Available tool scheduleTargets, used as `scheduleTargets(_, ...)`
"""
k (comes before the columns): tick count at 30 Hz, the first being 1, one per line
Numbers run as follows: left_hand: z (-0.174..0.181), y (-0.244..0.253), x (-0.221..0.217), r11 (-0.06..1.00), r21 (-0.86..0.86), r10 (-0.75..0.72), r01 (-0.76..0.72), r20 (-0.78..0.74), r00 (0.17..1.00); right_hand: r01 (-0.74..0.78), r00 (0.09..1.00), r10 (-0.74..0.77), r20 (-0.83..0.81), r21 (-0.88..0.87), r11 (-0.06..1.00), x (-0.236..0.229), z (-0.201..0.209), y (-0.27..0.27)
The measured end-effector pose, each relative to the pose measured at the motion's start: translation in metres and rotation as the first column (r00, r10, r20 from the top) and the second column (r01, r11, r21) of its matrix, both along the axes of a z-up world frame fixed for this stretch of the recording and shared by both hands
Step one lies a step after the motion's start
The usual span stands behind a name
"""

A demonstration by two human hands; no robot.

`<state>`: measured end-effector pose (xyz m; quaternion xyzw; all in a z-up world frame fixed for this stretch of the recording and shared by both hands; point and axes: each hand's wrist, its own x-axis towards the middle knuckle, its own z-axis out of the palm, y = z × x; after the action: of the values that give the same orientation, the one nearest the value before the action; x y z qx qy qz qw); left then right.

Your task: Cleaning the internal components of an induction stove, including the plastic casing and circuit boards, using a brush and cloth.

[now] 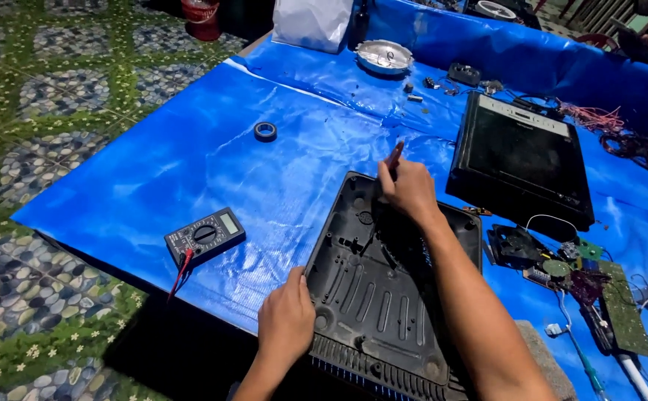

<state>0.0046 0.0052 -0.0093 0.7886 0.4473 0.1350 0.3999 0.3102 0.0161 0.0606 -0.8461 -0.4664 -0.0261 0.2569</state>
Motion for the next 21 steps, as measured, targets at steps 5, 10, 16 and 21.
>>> scheduleTargets(5,0.0,0.001,-0.001,1.0,-0.001,-0.011,0.011,-0.005,1.0,0.082,0.994,-0.098,-0.049,-0.262,0.962,0.009,0.018,-0.017)
scheduleTargets(10,-0.002,0.001,0.0,1.0,0.017,-0.018,0.018,0.041,0.999,0.176,0.984,-0.173,0.032,-0.238,0.955,0.05,0.015,-0.059)
scheduleTargets(16,0.002,0.0,-0.004,1.0,0.005,-0.015,0.015,0.02,1.0,0.362,0.925,-0.269,0.267,-0.414,0.835,0.044,0.034,-0.118)
scheduleTargets(21,0.001,-0.002,-0.003,1.0,-0.004,0.001,-0.001,0.024,1.0,0.22,0.964,-0.218,0.149,0.005,0.976,0.076,0.003,-0.149)
